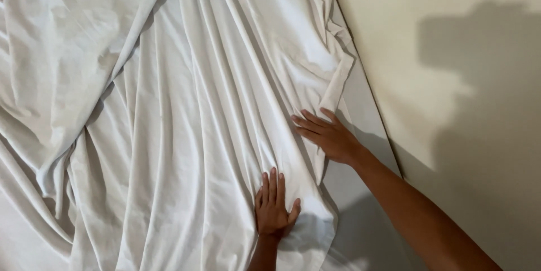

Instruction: The person spreads a white bedsheet over a mattress, smoothing out wrinkles and tucking the fabric under the corners. They move around the bed to adjust the sheet on all sides, ensuring it is flat and properly aligned.

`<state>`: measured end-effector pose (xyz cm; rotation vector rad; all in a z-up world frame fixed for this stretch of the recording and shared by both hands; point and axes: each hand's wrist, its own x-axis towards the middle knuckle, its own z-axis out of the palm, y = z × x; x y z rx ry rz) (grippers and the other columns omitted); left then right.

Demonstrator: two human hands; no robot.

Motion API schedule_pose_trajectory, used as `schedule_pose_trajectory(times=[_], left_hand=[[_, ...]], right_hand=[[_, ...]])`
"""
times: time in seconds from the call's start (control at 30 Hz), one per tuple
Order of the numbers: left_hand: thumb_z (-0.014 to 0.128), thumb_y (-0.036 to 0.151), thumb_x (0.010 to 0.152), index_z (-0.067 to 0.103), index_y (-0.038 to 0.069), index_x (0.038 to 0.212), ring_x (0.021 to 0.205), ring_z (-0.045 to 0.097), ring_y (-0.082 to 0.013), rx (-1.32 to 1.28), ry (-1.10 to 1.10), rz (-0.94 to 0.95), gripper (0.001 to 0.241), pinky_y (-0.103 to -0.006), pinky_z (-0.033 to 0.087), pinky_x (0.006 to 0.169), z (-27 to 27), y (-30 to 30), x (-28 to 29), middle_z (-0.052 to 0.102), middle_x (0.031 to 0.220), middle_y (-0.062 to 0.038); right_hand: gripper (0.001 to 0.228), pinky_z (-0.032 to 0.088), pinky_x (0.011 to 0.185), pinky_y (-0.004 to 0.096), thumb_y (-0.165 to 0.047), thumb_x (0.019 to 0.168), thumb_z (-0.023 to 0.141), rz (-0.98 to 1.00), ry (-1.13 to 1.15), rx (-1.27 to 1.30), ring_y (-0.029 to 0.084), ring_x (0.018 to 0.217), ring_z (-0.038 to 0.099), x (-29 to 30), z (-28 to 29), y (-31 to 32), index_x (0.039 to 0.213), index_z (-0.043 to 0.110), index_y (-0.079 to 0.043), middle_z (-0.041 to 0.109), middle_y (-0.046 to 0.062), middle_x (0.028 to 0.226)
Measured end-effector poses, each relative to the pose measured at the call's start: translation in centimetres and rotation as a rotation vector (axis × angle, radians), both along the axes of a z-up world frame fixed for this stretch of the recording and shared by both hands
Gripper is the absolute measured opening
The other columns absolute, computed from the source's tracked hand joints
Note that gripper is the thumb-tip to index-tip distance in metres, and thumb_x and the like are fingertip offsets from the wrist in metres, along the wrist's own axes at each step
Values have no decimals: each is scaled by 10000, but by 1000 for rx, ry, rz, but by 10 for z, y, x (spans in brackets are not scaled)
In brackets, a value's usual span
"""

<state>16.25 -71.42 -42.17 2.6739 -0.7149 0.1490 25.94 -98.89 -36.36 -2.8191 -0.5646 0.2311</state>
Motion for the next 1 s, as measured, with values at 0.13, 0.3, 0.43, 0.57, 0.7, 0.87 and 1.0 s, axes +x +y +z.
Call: schedule_pose_trajectory(times=[0.13, 0.3, 0.43, 0.57, 0.7, 0.87, 1.0], left_hand=[[570, 473, 976, 450, 43, 1541, 1527, 361, -355, -36, -80, -21, 720, -475, 374, 1122, -1, 0, 0, 381, 1648, -163], [595, 448, 961, 409, 37, 1566, 1531, 343, -385, -85, -65, -37, 755, -493, 360, 1122, 9, -2, 1, 370, 1650, -178], [595, 437, 953, 391, 29, 1572, 1532, 337, -392, -101, -75, -56, 769, -498, 347, 1129, 13, -2, -1, 365, 1651, -187], [601, 452, 980, 383, 32, 1586, 1548, 331, -386, -129, -84, -62, 768, -486, 331, 1152, 18, -1, -6, 364, 1663, -186], [601, 476, 990, 359, 47, 1600, 1570, 304, -371, -163, -91, -81, 784, -494, 308, 1187, 15, 1, -6, 347, 1678, -174], [611, 506, 960, 326, 63, 1615, 1581, 257, -373, -122, -37, -97, 841, -515, 275, 1200, 13, 7, -9, 294, 1701, -164], [664, 580, 908, 240, 75, 1634, 1575, 225, -383, -179, -37, -133, 981, -539, 243, 1215, 15, 9, -13, 183, 1709, -217]], right_hand=[[842, 208, 1259, 470, 172, 796, 576, -85, -148, 116, 157, 1546, 247, -32, -8, -17, 1555, 465, -177, 295, -53, 1688], [908, 223, 1239, 491, 185, 694, 594, -197, -148, 226, 221, 1548, 253, -73, -2, -32, 1533, 421, -118, 328, 3, 1660], [869, 233, 1256, 476, 170, 751, 616, -233, -220, 223, 200, 1567, 259, -104, -13, -24, 1533, 437, -163, 338, -22, 1678], [930, 236, 1258, 472, 164, 720, 634, -274, -163, 233, 201, 1562, 255, -137, -14, -6, 1560, 393, -156, 327, -20, 1672], [948, 241, 1254, 464, 157, 727, 651, -299, -186, 238, 202, 1559, 255, -165, -17, 9, 1572, 370, -168, 320, -15, 1674], [905, 242, 1254, 466, 106, 771, 699, -345, -214, 268, 185, 1556, 263, -201, -34, 24, 1569, 381, -180, 323, -40, 1674], [927, 235, 1254, 461, 102, 730, 705, -360, -170, 249, 188, 1548, 261, -217, -34, 30, 1561, 398, -174, 318, -36, 1666]])
